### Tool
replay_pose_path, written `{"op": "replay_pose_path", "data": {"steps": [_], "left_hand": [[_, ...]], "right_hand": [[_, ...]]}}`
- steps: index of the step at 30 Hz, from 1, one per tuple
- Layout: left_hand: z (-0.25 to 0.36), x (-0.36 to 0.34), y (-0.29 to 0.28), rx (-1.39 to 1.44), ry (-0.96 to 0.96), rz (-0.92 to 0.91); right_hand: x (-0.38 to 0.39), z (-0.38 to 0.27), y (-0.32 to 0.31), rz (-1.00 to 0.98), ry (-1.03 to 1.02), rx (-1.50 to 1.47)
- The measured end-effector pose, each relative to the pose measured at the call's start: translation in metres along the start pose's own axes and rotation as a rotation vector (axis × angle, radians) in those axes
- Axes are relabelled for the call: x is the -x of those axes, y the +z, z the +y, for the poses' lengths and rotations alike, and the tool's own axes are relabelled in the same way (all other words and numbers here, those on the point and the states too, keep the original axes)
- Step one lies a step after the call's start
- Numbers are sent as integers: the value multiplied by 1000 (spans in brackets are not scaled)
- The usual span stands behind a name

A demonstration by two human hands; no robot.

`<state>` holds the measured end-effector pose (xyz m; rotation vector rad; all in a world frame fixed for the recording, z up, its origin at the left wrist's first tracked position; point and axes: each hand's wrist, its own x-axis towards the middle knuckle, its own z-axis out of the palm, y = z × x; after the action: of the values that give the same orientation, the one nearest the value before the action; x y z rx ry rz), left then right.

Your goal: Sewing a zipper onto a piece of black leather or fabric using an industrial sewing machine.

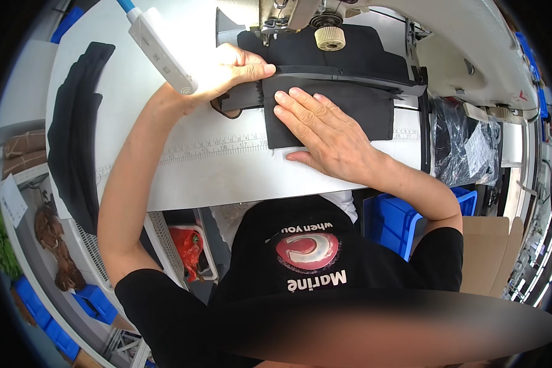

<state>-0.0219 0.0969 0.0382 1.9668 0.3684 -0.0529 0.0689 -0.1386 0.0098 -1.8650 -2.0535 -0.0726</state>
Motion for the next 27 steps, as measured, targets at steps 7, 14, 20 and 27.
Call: {"op": "replay_pose_path", "data": {"steps": [7, 14, 20, 27], "left_hand": [[-5, -4, -2, -99, -78, -45], [2, 1, 3, -67, -60, 90], [11, 1, 9, -256, 10, -148], [-22, 31, 37, -679, 926, 357]], "right_hand": [[4, 3, 0, -37, -10, -47], [2, 2, 0, -31, -43, -46], [5, 1, -1, -47, -21, -28], [16, 34, -1, -241, 276, -113]]}}
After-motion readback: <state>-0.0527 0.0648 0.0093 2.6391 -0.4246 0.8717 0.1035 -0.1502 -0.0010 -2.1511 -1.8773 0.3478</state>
